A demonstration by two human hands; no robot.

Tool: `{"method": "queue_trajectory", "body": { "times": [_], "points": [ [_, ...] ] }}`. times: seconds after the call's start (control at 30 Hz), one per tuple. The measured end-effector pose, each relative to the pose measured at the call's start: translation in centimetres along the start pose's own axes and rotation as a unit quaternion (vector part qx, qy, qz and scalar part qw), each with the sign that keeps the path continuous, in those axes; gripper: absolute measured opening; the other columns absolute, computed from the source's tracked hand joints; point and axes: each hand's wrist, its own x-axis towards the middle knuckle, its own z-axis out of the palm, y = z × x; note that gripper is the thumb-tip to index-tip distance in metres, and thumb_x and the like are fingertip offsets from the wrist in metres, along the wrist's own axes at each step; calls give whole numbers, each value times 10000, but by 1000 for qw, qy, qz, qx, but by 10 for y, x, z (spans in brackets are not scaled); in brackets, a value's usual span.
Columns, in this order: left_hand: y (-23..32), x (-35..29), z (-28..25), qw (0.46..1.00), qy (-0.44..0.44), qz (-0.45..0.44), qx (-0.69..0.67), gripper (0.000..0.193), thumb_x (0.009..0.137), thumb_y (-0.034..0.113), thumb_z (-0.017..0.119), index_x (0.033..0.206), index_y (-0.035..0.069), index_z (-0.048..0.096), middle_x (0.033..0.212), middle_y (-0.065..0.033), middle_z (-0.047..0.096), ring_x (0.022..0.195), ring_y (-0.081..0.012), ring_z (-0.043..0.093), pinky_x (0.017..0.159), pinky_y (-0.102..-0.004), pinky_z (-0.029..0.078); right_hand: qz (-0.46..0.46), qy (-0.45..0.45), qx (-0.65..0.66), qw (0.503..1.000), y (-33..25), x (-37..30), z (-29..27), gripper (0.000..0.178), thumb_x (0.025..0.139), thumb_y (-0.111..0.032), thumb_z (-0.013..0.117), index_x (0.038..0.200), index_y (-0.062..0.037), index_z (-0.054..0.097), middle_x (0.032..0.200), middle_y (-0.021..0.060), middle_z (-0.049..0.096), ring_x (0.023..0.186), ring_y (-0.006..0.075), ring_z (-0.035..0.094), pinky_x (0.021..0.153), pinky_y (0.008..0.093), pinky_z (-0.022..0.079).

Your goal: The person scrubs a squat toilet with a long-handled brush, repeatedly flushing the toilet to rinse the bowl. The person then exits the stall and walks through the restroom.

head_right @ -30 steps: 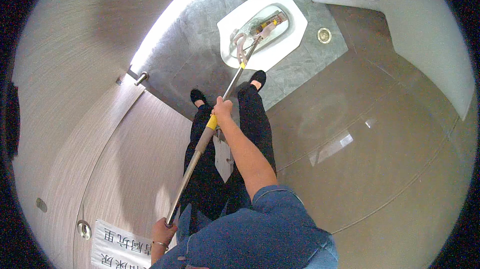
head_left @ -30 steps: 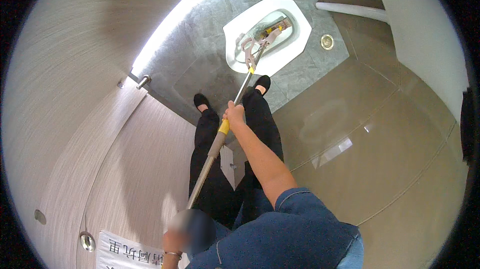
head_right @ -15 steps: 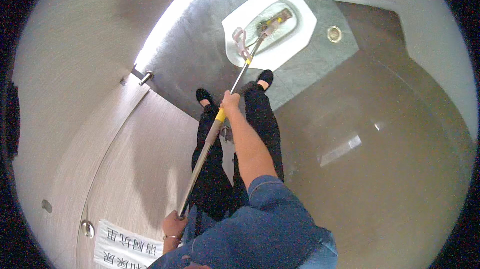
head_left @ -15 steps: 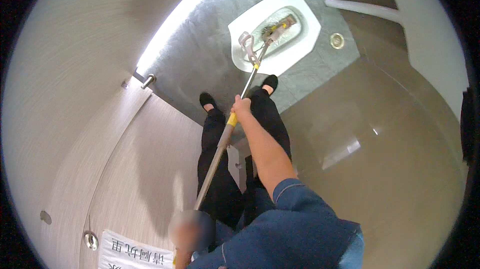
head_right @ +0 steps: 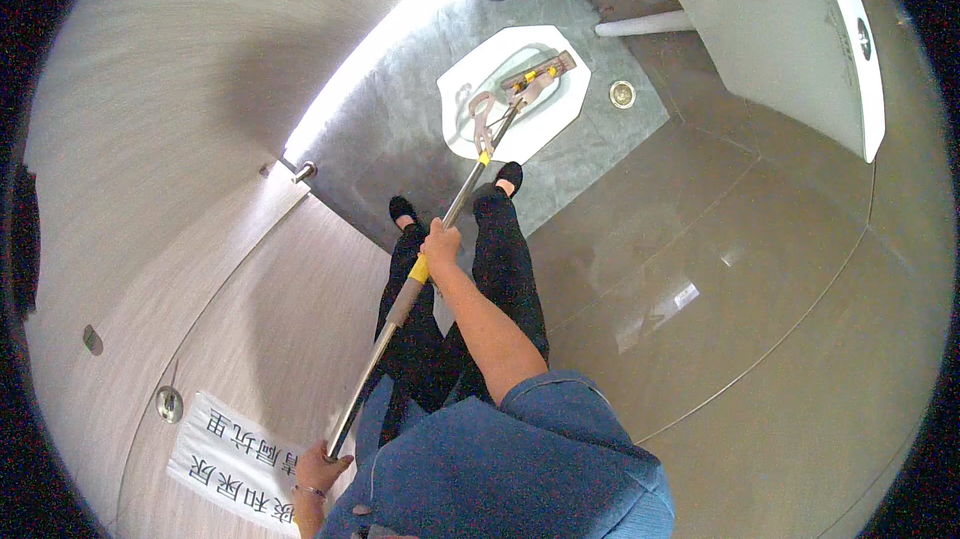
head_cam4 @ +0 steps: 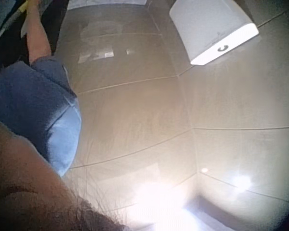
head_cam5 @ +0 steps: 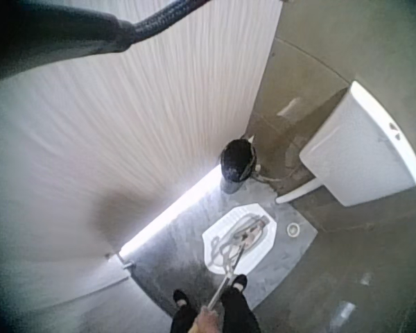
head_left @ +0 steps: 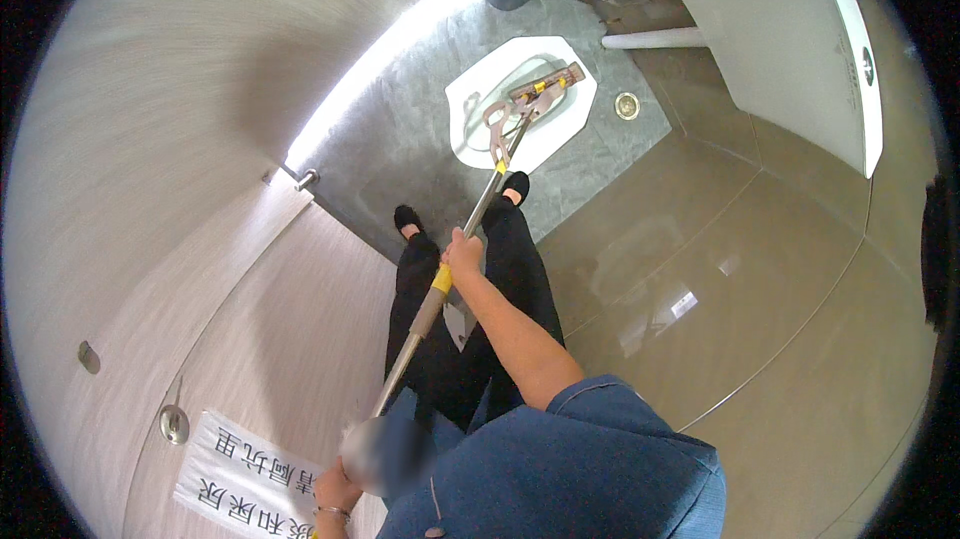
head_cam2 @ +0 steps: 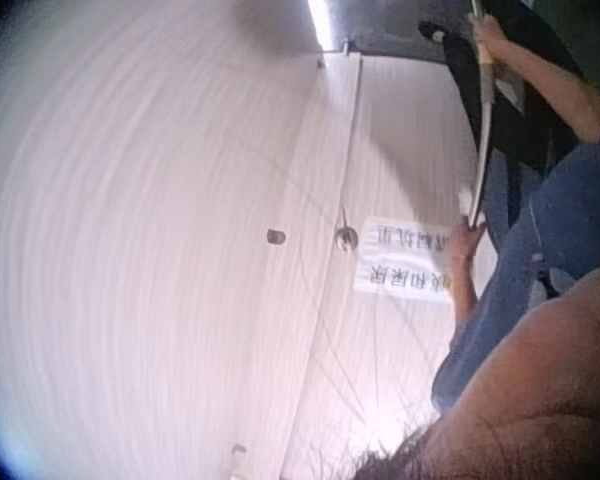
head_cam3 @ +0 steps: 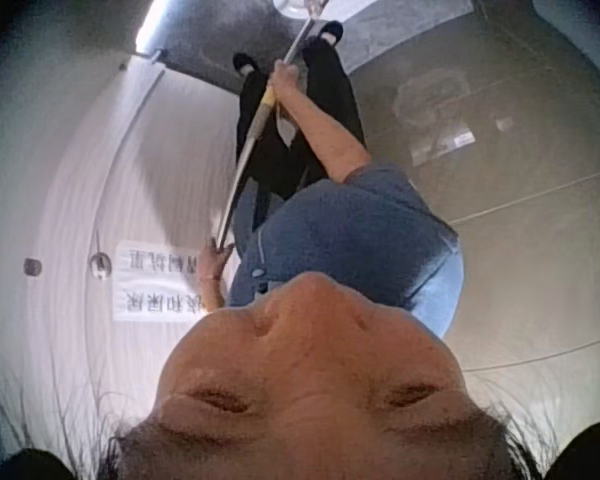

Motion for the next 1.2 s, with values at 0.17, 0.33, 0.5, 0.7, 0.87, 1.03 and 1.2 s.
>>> {"method": "queue_trajectory", "body": {
  "times": [0.17,0.33,0.5,0.7,0.87,1.03,1.2],
  "points": [
    [63,42,-21,978,11,151,-144,509,684,356,678,1054,44,521,877,-142,623,779,-266,609,690,-346,468,4,-2,-8,1000,1,-9,-9,254,826,-213,493,664,-51,381,488,30,369,359,146,395,350,305,343],
    [153,104,-16,960,-164,136,-183,371,757,338,608,937,24,525,801,-148,617,736,-258,609,632,-352,465,25,-16,14,999,-1,-25,-19,235,828,-223,491,691,-63,387,499,26,370,355,138,362,360,299,341],
    [168,102,6,941,-133,167,-264,353,767,353,583,817,16,492,724,-168,596,689,-331,594,574,-392,447,65,-102,54,991,0,-21,-40,261,839,-282,489,724,-61,408,526,40,406,399,148,409,406,311,386],
    [161,64,8,980,-12,151,-129,347,774,333,571,804,2,471,709,-238,569,712,-419,551,608,-467,434,90,-194,-190,958,-39,-4,-86,460,864,-484,398,782,-41,490,683,79,583,502,158,547,436,286,411],
    [171,36,-6,986,-64,114,-99,344,805,342,537,835,12,448,729,-251,573,698,-420,555,616,-475,438,-239,-94,-372,892,-128,133,-134,360,841,-328,506,792,27,544,662,85,569,554,154,552,486,280,443],
    [180,23,2,984,-108,97,-107,347,803,359,535,842,30,431,693,-229,579,660,-400,565,575,-469,445,-448,-28,-581,679,-193,230,-91,521,824,-439,471,845,70,582,761,191,596,703,288,579,651,357,455],
    [180,14,3,983,-149,65,-90,372,790,395,542,863,55,409,650,-198,583,605,-376,572,523,-451,445,-326,-37,-710,623,-181,283,-55,704,792,-574,400,922,98,562,847,238,591,901,376,545,787,412,418]
  ]
}}
